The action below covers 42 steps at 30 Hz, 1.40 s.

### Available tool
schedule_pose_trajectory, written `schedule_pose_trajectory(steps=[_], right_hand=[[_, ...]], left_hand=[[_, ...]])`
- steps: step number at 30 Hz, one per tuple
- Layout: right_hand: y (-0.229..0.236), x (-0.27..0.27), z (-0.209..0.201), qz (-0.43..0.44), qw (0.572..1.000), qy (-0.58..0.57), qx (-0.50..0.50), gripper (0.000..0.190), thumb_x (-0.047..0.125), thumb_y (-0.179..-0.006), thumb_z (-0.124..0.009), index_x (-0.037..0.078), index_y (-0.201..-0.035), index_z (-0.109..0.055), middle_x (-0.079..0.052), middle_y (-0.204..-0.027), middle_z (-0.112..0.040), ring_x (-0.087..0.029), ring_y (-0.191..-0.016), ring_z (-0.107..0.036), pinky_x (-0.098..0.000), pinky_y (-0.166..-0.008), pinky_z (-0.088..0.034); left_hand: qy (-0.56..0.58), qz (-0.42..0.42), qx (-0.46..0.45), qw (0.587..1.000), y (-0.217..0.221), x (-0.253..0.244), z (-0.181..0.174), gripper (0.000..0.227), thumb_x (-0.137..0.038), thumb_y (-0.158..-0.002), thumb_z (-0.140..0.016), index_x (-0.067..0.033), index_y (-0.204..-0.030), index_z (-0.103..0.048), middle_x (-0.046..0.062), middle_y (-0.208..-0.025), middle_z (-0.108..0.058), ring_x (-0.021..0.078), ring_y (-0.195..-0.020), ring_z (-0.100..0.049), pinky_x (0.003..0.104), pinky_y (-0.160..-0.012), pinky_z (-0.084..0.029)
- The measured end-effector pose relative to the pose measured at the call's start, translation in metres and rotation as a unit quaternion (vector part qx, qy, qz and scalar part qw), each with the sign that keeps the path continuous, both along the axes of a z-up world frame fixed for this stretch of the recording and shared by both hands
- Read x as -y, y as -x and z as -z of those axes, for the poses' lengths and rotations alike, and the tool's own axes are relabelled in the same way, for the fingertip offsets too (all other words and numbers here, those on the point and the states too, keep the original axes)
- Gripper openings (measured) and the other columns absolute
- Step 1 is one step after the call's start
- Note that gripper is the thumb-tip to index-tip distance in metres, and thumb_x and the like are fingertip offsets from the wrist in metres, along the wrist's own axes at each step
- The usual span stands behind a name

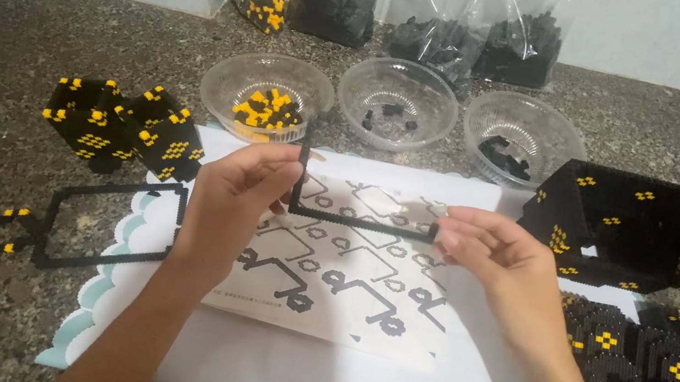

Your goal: Assembling small black plastic blocks onto a template to create a structure.

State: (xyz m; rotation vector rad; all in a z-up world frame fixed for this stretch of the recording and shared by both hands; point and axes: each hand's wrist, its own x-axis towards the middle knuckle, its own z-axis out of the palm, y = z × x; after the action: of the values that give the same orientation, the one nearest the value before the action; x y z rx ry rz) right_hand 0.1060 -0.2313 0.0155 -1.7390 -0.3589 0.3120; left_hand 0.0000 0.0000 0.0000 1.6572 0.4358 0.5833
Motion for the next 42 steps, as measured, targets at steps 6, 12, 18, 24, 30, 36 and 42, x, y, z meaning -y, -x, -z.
schedule_pose_trajectory(steps=[6, 12, 18, 24, 30, 36, 42], right_hand=[[-0.009, 0.006, 0.014, -0.018, 0.999, 0.027, 0.009, 0.028, 0.005, -0.082, -0.064, -0.005, -0.108, -0.068, -0.021, -0.085, -0.072, -0.025, -0.081, -0.068, -0.038, -0.082, -0.055], [-0.009, 0.005, 0.016, -0.005, 1.0, 0.012, -0.002, 0.026, 0.005, -0.082, -0.065, -0.004, -0.106, -0.069, -0.02, -0.082, -0.072, -0.024, -0.079, -0.067, -0.0367, -0.081, -0.054], [-0.013, 0.005, 0.02, -0.004, 1.0, 0.013, -0.016, 0.026, 0.004, -0.082, -0.064, -0.005, -0.106, -0.069, -0.022, -0.082, -0.072, -0.025, -0.079, -0.067, -0.0365, -0.082, -0.054], [-0.011, 0.005, 0.017, -0.02, 0.999, 0.005, -0.032, 0.027, 0.006, -0.085, -0.06, -0.007, -0.108, -0.067, -0.023, -0.08, -0.072, -0.027, -0.077, -0.068, -0.0374, -0.083, -0.053], [-0.008, 0.004, 0.01, 0.006, 0.999, -0.019, -0.034, 0.026, 0.007, -0.086, -0.06, -0.008, -0.107, -0.065, -0.023, -0.081, -0.071, -0.026, -0.076, -0.067, -0.0383, -0.083, -0.053], [-0.009, 0.006, 0.01, 0.03, 0.999, -0.036, -0.016, 0.024, 0.007, -0.088, -0.059, -0.008, -0.106, -0.065, -0.022, -0.073, -0.068, -0.026, -0.072, -0.066, -0.037, -0.082, -0.052], [-0.011, 0.005, 0.015, 0.033, 0.997, -0.061, -0.028, 0.024, 0.01, -0.088, -0.06, -0.007, -0.105, -0.065, -0.02, -0.074, -0.068, -0.025, -0.073, -0.066, -0.0366, -0.082, -0.052]], left_hand=[[0.006, 0.01, 0.005, 1.0, 0.0, 0.004, -0.006, 0.019, -0.008, -0.09, -0.059, -0.0043, -0.106, -0.07, 0.015, -0.079, -0.069, 0.0199, -0.071, -0.063, 0.03, -0.07, -0.054], [0.039, 0.004, -0.002, 0.999, -0.002, 0.006, -0.001, 0.019, -0.011, -0.089, -0.062, -0.0054, -0.106, -0.07, 0.014, -0.08, -0.069, 0.0203, -0.073, -0.062, 0.03, -0.071, -0.053], [0.068, 0.012, -0.035, 0.997, -0.004, 0.01, -0.006, 0.023, -0.014, -0.091, -0.06, -0.0061, -0.11, -0.068, 0.013, -0.082, -0.067, 0.0191, -0.075, -0.059, 0.03, -0.073, -0.052], [0.091, 0.004, -0.072, 0.993, -0.007, 0.016, -0.009, 0.024, -0.022, -0.093, -0.057, -0.008, -0.109, -0.068, 0.013, -0.087, -0.07, 0.0196, -0.075, -0.06, 0.03, -0.077, -0.051], [0.096, -0.003, -0.096, 0.991, -0.006, 0.02, -0.015, 0.023, -0.026, -0.088, -0.064, -0.0109, -0.105, -0.069, 0.012, -0.089, -0.071, 0.0204, -0.08, -0.062, 0.032, -0.082, -0.05], [0.054, 0.037, -0.09, 0.994, -0.006, 0.016, -0.005, 0.028, -0.017, -0.082, -0.072, -0.0127, -0.109, -0.069, 0.01, -0.096, -0.072, 0.0219, -0.09, -0.065, 0.033, -0.085, -0.05], [0.068, 0.064, -0.077, 0.993, -0.005, 0.022, -0.011, 0.036, -0.006, -0.081, -0.07, -0.0081, -0.116, -0.065, 0.016, -0.102, -0.071, 0.0272, -0.099, -0.065, 0.039, -0.092, -0.047]])
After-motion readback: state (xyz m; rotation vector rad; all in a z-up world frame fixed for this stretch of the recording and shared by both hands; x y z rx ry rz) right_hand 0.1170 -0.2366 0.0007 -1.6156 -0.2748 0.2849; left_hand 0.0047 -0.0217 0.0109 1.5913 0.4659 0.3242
